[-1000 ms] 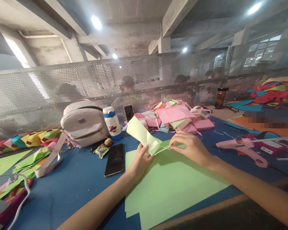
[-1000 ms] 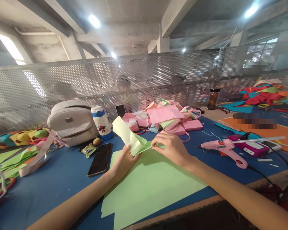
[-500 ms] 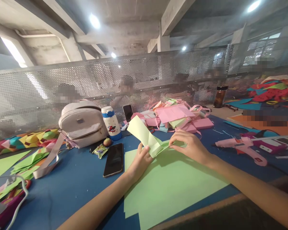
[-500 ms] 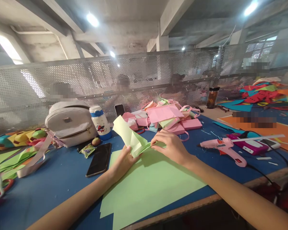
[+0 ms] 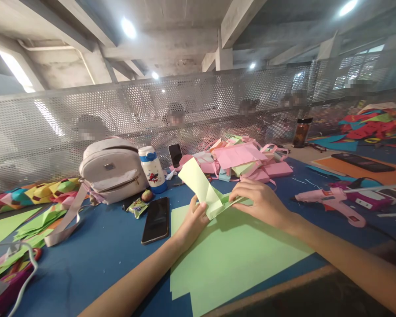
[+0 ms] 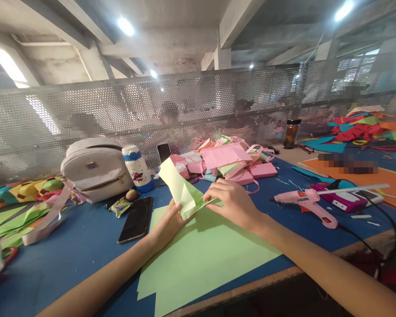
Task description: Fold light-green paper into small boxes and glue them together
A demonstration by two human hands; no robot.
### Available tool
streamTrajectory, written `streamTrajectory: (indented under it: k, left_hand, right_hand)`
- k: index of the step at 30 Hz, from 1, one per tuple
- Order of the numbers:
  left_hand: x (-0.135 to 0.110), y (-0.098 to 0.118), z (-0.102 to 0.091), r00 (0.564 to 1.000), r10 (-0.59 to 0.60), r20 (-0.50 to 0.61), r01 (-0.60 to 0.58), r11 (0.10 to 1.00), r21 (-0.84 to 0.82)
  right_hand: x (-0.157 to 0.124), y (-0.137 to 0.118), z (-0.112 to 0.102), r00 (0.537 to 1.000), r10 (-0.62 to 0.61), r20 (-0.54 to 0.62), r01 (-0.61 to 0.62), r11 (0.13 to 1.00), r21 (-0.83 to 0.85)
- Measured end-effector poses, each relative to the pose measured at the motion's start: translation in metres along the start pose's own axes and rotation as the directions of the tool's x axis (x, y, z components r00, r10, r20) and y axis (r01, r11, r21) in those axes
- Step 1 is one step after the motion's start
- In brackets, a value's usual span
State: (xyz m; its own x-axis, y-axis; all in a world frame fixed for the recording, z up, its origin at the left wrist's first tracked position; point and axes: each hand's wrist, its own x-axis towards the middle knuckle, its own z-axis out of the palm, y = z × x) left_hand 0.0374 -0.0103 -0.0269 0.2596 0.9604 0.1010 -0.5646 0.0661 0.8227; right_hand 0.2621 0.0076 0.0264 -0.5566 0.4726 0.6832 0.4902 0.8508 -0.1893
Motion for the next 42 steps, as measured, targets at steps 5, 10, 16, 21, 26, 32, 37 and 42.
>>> streamTrajectory:
  k: [5, 10, 16, 21, 26, 32, 37, 42]
  left_hand:
    - [-0.003, 0.002, 0.003, 1.000, -0.012, 0.014, 0.012, 1.000, 0.021]
    - [-0.002, 0.000, 0.000, 0.999, -0.012, 0.040, 0.010, 0.999, 0.043]
    - [-0.001, 0.001, 0.001, 0.999, -0.001, 0.038, -0.002, 0.997, 0.074]
    - [-0.002, 0.002, 0.002, 1.000, 0.011, -0.020, -0.009, 0.996, 0.089]
    - [0.005, 0.001, -0.007, 0.971, 0.085, -0.225, -0.061, 0.992, 0.115]
    - [0.003, 0.030, -0.007, 0.750, 0.638, -0.174, -0.368, 0.620, 0.693]
    - [-0.006, 0.067, 0.011, 0.654, 0.438, 0.617, -0.583, -0.227, 0.780]
    - [0.001, 0.096, 0.038, 0.734, -0.149, 0.662, -0.628, -0.519, 0.579]
  right_hand:
    - [0.006, -0.008, -0.006, 0.997, 0.050, 0.064, -0.049, 0.999, -0.010]
    - [0.012, -0.013, -0.012, 0.986, 0.039, 0.162, -0.031, 0.998, -0.052]
    - [0.011, -0.008, -0.006, 0.981, 0.065, 0.185, -0.061, 0.998, -0.028]
    - [0.010, -0.002, 0.005, 0.985, 0.116, 0.131, -0.126, 0.989, 0.074]
    - [0.007, 0.006, 0.018, 0.986, 0.151, 0.075, -0.163, 0.967, 0.194]
    - [0.002, 0.005, 0.024, 0.987, 0.137, 0.084, -0.154, 0.958, 0.243]
    - [0.002, 0.004, 0.027, 0.993, 0.046, 0.104, -0.066, 0.979, 0.195]
    - [0.002, 0.000, 0.028, 0.993, 0.008, 0.118, -0.024, 0.990, 0.137]
